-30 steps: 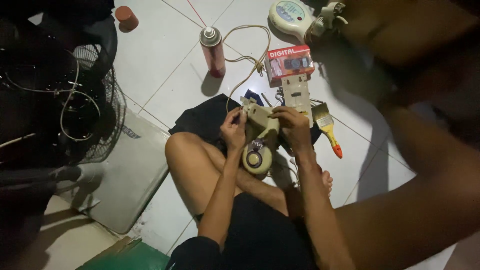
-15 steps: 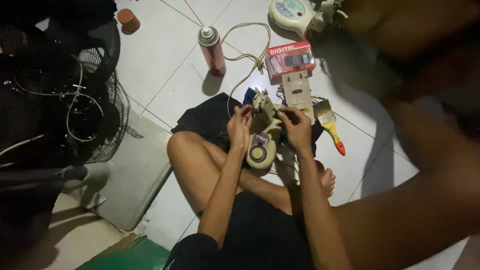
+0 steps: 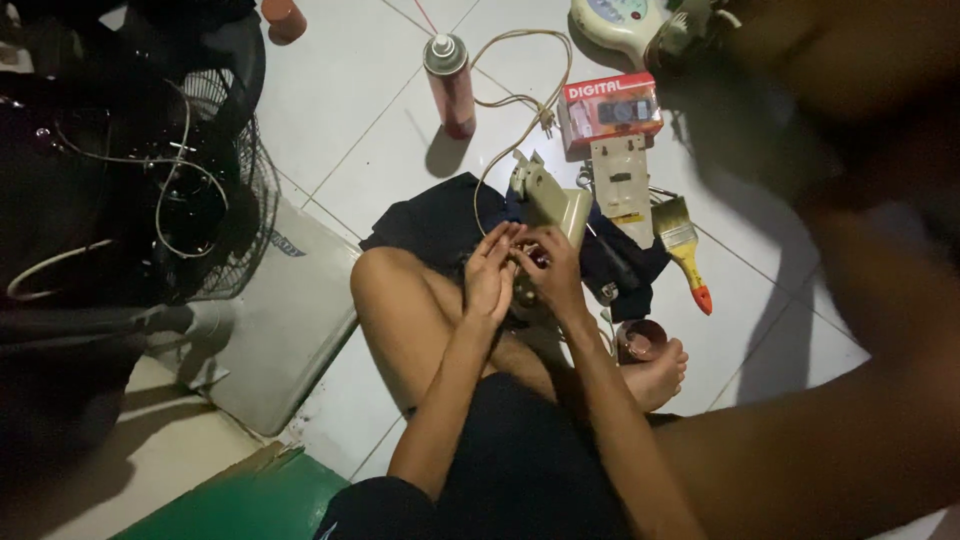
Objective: Disassembling and inspecting the internal components of an electronic appliance
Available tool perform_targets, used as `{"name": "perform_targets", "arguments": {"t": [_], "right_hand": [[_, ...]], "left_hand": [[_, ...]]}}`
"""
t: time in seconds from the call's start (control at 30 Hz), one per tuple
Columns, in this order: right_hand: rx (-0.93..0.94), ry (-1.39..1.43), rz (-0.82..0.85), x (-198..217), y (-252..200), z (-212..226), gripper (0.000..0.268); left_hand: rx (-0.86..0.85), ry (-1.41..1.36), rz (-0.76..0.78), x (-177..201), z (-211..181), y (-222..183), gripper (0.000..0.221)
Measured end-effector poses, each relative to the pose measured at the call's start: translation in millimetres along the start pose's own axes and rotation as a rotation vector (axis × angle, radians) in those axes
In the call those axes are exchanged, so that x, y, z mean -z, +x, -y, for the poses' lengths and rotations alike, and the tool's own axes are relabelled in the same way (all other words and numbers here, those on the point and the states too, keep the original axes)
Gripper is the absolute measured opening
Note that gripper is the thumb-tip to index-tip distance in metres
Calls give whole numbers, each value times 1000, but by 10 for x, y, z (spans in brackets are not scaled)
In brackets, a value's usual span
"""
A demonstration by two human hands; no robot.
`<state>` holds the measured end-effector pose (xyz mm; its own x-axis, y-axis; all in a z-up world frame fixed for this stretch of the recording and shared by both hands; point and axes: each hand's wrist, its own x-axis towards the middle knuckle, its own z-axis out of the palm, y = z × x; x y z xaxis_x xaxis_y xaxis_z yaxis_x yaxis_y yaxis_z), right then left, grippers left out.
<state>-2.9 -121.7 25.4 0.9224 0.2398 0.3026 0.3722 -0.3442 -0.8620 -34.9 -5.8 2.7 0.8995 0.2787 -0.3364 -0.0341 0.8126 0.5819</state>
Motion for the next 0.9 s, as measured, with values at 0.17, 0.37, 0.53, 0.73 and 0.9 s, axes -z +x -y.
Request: {"name": "perform_targets", "arguments": {"t": [0.17,0.37,0.53,0.73,0.9], "right_hand": [[-44,29,117,40,-8,14,38],[-83,-54,218,96,-28,-30,30],[-16,-147,273,-45,-15,16,29],[102,-190,358,-285,-33,-127,25],[142,-170,367,-297,3,140,21]], "left_hand": [[-158,106,-105,519,-106,428,32],[-192,1533,-90,1413,-389,1715,24],[-235,1113,-71,1382,-421,1626,17],[-324,1778,-19,1175,-556,1367,20],[-232,2038,-159,655,-1057,821,31]]}}
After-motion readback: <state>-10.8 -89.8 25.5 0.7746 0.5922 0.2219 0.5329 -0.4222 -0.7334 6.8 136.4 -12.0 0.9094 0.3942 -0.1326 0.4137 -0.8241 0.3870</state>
